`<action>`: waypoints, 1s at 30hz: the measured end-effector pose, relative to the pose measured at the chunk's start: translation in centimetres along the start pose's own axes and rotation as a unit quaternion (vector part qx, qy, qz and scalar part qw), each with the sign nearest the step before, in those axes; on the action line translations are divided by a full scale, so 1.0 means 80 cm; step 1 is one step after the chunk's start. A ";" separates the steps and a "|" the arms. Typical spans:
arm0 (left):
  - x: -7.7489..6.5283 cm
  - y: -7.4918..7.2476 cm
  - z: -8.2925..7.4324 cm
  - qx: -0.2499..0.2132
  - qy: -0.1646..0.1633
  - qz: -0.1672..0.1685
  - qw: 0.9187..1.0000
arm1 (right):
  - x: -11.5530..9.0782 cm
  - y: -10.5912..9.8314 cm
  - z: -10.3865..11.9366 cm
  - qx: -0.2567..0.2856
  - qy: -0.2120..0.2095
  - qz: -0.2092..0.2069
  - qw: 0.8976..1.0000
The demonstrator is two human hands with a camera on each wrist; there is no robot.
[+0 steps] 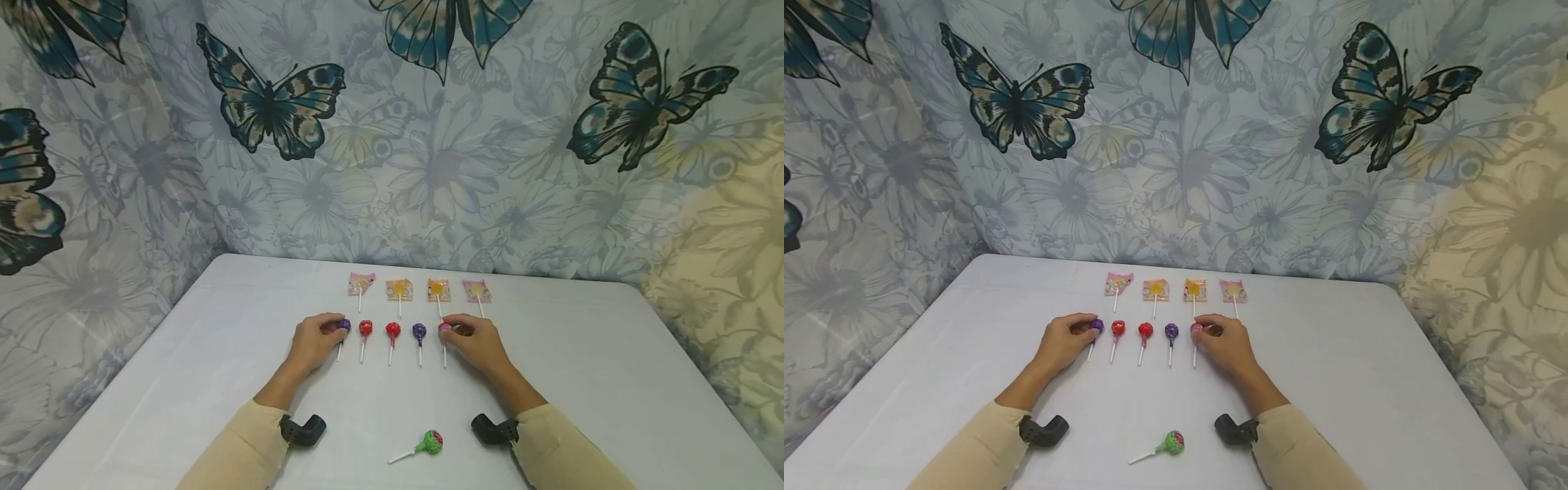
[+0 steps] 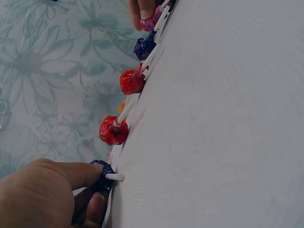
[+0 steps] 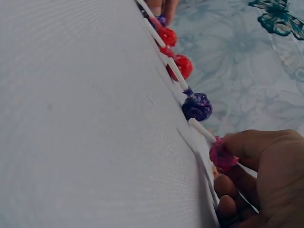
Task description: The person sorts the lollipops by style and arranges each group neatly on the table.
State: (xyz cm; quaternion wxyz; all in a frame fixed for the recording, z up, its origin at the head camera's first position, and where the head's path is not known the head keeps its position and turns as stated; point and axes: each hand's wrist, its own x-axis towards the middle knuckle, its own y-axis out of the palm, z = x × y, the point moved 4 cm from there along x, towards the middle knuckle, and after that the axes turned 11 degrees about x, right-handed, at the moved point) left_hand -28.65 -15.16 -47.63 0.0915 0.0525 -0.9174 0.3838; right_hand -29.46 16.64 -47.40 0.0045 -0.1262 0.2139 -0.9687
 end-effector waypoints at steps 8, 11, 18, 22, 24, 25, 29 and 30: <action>-0.002 -0.001 -0.001 0.000 0.003 0.001 1.000 | 0.001 0.002 0.000 -0.017 0.007 0.005 1.000; -0.001 0.000 0.000 -0.001 0.004 0.001 1.000 | 0.001 0.003 0.001 -0.024 0.008 0.008 1.000; -0.001 0.000 0.001 -0.007 -0.001 0.002 1.000 | 0.001 0.004 0.001 -0.032 0.012 0.010 0.999; -0.001 0.000 0.001 -0.007 0.001 0.002 1.000 | 0.001 0.004 0.001 -0.033 0.013 0.011 0.999; -0.001 0.000 0.001 -0.007 0.002 0.002 1.000 | 0.001 0.004 0.000 -0.032 0.011 0.010 0.999; -0.001 0.000 0.001 -0.006 0.004 0.001 1.000 | 0.001 0.003 0.000 -0.031 0.011 0.010 0.999; 0.000 0.001 0.001 -0.006 0.007 -0.002 1.000 | 0.000 0.001 -0.001 -0.029 0.008 0.007 1.000; 0.000 0.002 0.000 -0.007 0.009 -0.003 1.000 | 0.000 0.000 -0.002 -0.027 0.008 0.005 1.000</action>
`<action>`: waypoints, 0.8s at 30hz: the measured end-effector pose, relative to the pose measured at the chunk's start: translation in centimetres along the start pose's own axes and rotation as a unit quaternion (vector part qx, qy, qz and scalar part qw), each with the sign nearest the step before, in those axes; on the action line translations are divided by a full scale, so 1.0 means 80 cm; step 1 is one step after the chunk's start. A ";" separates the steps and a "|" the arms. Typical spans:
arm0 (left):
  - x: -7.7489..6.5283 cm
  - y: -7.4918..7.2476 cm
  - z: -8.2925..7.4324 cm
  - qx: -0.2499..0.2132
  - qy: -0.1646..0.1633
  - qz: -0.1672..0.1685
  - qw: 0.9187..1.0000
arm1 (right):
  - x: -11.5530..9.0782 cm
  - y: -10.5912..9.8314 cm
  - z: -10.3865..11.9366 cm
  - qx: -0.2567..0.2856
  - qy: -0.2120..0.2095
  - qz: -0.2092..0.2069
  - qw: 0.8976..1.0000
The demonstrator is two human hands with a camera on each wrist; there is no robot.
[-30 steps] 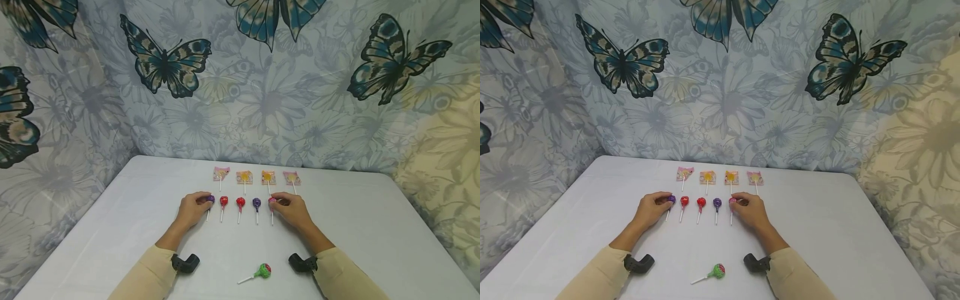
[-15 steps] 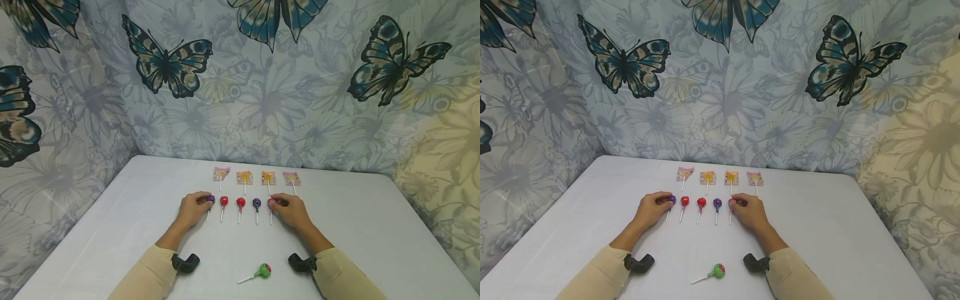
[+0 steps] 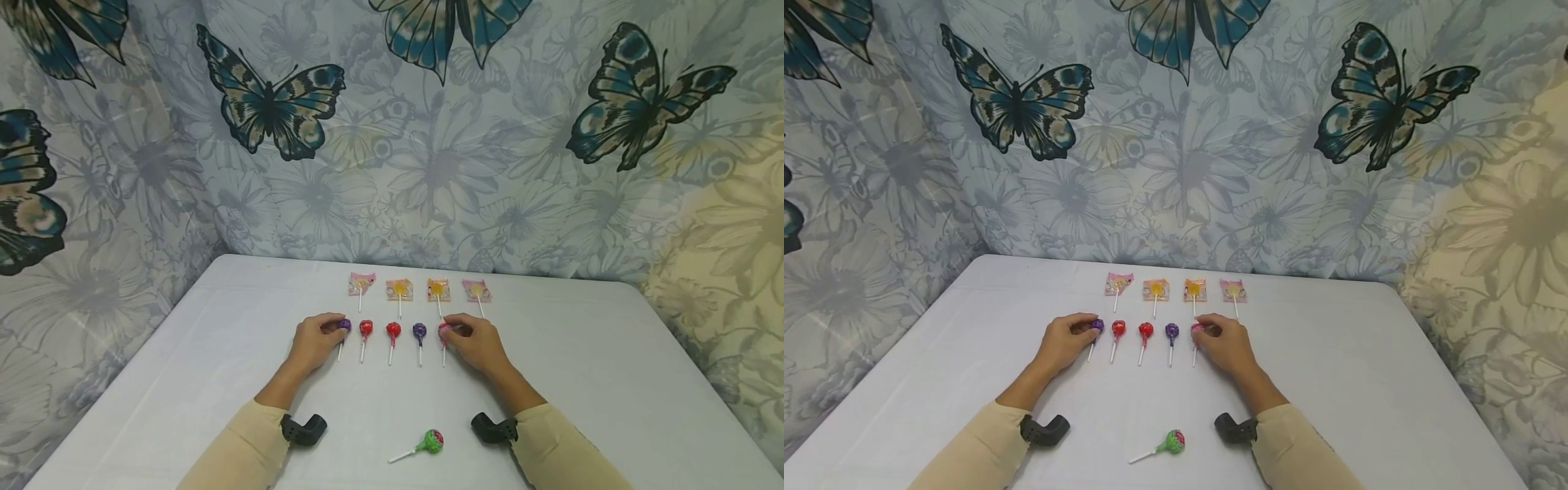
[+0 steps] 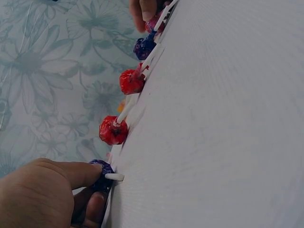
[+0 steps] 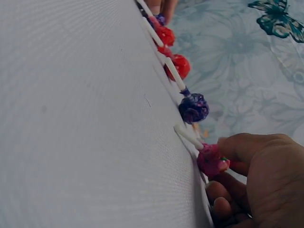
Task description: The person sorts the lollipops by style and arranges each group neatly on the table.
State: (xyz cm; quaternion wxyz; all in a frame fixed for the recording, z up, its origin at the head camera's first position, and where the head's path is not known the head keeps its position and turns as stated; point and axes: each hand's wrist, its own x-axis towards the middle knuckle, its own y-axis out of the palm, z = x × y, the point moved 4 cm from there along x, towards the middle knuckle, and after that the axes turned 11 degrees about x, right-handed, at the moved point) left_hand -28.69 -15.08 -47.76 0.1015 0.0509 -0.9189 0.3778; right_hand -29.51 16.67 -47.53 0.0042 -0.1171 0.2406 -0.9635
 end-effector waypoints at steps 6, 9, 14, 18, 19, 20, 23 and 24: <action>0.002 0.006 0.000 -0.002 0.005 0.004 1.000 | -0.005 -0.010 0.003 0.006 0.017 -0.005 1.000; 0.001 0.008 -0.002 -0.002 0.000 0.008 1.000 | -0.009 -0.019 0.009 0.004 0.024 -0.013 1.000; 0.000 0.007 -0.004 -0.001 0.005 0.004 1.000 | -0.017 -0.036 0.028 0.005 -0.019 -0.043 0.999; -0.001 0.005 -0.004 -0.001 0.002 0.003 1.000 | -0.028 -0.046 0.049 0.004 -0.072 -0.051 0.996; -0.001 0.004 -0.003 -0.001 -0.002 0.003 1.000 | -0.032 -0.047 0.055 0.004 -0.083 -0.049 0.995; -0.001 0.003 -0.003 0.001 -0.003 0.003 1.000 | -0.036 -0.048 0.061 0.003 -0.093 -0.047 0.995; -0.002 0.001 -0.001 0.009 -0.010 0.002 1.000 | -0.049 -0.051 0.079 0.004 -0.126 -0.037 0.991; -0.002 0.000 0.000 0.010 -0.011 0.002 1.000 | -0.053 -0.052 0.085 0.001 -0.137 -0.034 0.990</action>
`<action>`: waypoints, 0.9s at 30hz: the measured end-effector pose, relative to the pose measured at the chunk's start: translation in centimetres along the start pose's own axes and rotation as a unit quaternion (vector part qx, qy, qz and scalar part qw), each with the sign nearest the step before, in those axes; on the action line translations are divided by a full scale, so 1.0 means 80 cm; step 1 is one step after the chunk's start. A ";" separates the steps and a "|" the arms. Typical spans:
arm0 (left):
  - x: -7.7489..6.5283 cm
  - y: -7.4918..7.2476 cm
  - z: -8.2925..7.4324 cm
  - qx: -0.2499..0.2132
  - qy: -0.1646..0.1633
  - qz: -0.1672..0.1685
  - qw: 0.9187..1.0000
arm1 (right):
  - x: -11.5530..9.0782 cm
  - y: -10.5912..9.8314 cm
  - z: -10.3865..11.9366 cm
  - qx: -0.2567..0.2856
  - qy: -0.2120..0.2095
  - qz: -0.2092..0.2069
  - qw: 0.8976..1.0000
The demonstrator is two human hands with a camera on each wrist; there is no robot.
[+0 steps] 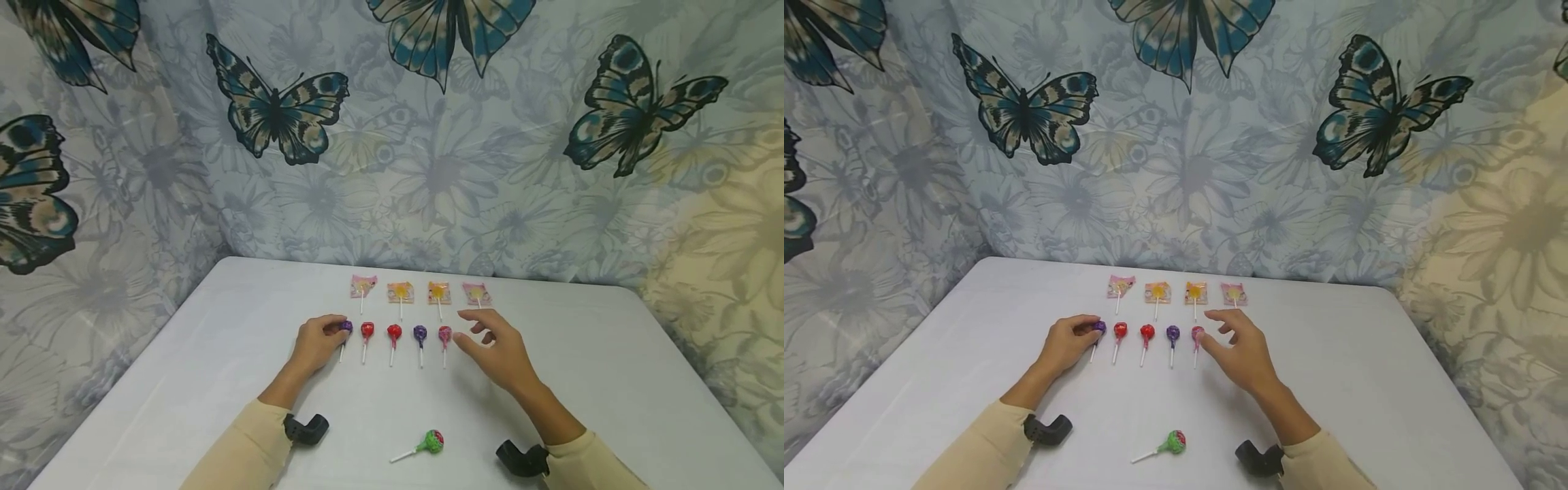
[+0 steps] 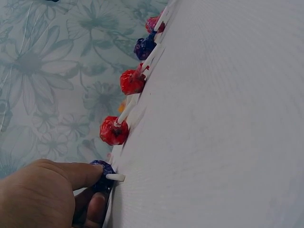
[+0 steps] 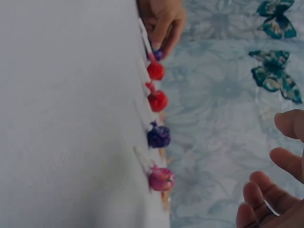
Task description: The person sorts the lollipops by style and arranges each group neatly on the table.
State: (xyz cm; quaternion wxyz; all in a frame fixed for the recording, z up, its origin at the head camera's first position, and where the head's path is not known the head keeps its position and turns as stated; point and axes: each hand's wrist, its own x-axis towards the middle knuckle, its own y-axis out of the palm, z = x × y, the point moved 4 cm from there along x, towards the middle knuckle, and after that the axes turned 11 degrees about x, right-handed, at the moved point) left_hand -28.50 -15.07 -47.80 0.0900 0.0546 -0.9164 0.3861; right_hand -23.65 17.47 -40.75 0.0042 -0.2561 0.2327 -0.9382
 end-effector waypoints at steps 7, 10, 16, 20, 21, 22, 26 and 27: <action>-0.002 -0.001 0.002 -0.006 -0.002 -0.002 1.000 | -0.019 -0.007 0.031 0.007 -0.042 0.020 0.999; -0.001 0.000 0.002 -0.009 0.000 -0.003 1.000 | -0.029 -0.007 0.044 0.021 -0.051 0.036 0.998; 0.001 0.001 0.001 -0.012 0.002 0.001 1.000 | -0.055 0.000 0.062 0.082 -0.055 0.079 0.992; 0.001 0.001 0.002 -0.009 -0.001 0.001 1.000 | -0.069 0.009 0.066 0.123 -0.066 0.107 0.984; 0.002 0.002 0.003 -0.008 0.000 0.001 1.000 | -0.072 0.012 0.066 0.129 -0.067 0.115 0.983; 0.002 0.002 0.003 -0.008 0.000 0.001 1.000 | -0.075 0.014 0.065 0.137 -0.068 0.124 0.980; 0.003 0.003 0.005 -0.006 0.003 0.001 1.000 | -0.085 0.024 0.058 0.148 -0.048 0.170 0.973; 0.003 0.003 0.005 -0.005 0.004 0.001 1.000 | -0.087 0.026 0.056 0.146 -0.040 0.184 0.971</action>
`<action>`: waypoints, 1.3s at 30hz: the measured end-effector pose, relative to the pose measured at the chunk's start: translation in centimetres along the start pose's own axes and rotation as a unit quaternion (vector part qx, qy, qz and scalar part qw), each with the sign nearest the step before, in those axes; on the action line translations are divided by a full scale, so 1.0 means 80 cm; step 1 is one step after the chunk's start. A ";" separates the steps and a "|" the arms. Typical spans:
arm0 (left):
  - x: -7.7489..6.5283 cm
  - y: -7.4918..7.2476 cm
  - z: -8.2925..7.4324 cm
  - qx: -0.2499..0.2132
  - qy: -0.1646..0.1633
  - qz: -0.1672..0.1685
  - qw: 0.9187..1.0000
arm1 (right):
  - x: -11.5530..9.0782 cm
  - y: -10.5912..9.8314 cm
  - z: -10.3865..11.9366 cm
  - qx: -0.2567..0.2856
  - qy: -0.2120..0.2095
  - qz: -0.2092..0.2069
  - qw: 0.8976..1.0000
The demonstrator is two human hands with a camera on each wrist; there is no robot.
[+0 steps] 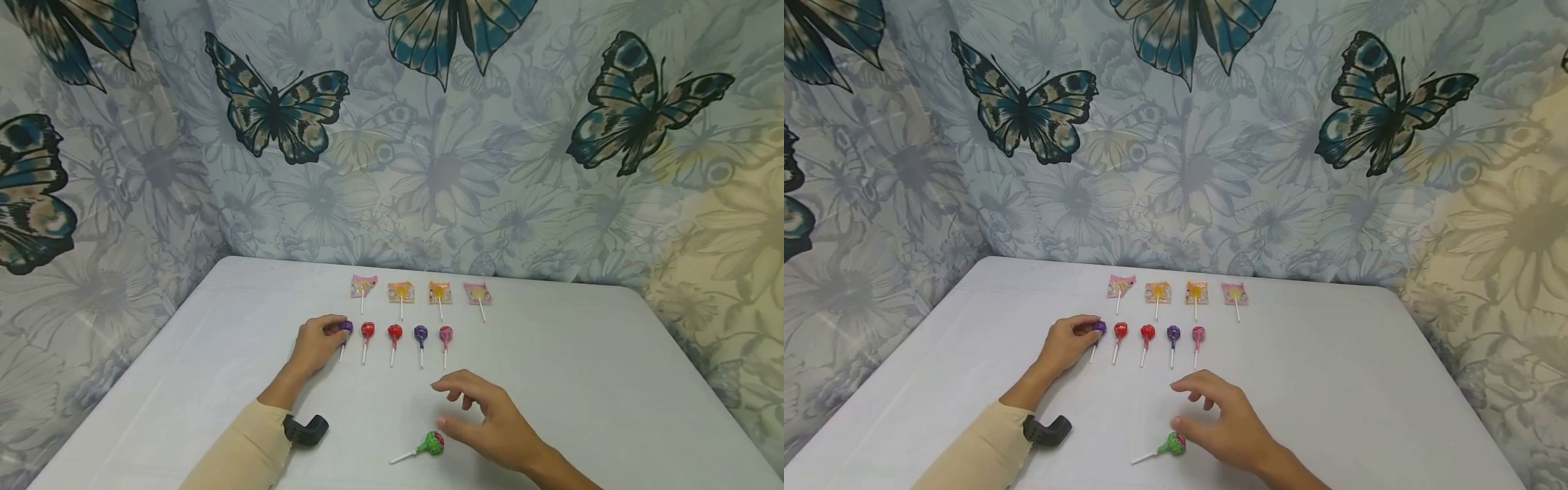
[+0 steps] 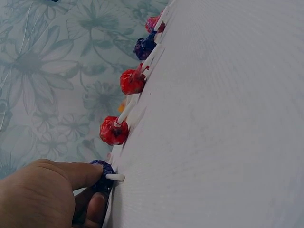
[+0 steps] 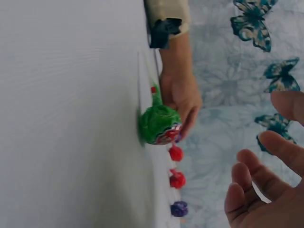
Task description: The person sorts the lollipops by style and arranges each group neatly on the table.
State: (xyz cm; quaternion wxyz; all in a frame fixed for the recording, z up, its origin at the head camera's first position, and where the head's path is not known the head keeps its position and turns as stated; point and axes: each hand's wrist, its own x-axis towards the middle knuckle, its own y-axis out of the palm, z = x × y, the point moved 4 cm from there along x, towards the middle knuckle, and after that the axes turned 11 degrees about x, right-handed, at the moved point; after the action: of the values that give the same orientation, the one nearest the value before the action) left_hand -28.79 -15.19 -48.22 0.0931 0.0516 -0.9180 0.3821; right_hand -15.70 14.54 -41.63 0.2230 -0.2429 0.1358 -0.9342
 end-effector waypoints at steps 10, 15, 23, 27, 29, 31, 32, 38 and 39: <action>0.000 -0.002 -0.001 -0.003 0.005 -0.006 1.000 | -0.011 0.021 -0.025 0.026 0.077 0.121 0.989; 0.000 -0.001 -0.001 0.000 0.005 -0.001 1.000 | -0.018 0.024 -0.033 0.019 0.080 0.132 0.988; 0.000 -0.002 -0.002 -0.003 0.002 -0.004 1.000 | -0.021 0.025 -0.045 -0.017 0.056 0.142 0.988; 0.001 -0.003 -0.002 -0.001 -0.001 -0.002 1.000 | -0.020 0.025 -0.045 -0.007 0.026 0.136 0.990; 0.001 -0.003 -0.003 -0.002 -0.001 -0.001 1.000 | -0.019 0.025 -0.043 0.001 0.007 0.130 0.992; 0.001 -0.003 -0.003 -0.003 -0.001 0.000 1.000 | -0.018 0.025 -0.042 0.011 -0.009 0.121 0.993; 0.001 -0.003 -0.003 -0.003 -0.001 0.000 1.000 | -0.017 0.024 -0.041 0.017 -0.009 0.117 0.993; 0.000 -0.004 -0.003 0.000 -0.005 0.001 1.000 | -0.018 0.021 -0.039 0.054 0.046 0.093 0.993; 0.000 -0.004 -0.003 -0.001 -0.005 0.001 1.000 | -0.018 0.020 -0.038 0.062 0.048 0.090 0.993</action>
State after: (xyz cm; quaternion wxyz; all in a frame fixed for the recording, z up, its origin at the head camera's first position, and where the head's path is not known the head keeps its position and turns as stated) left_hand -28.71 -15.22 -47.86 0.0882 0.0521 -0.9187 0.3814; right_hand -15.60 14.26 -45.35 0.3139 -0.1707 0.1093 -0.9276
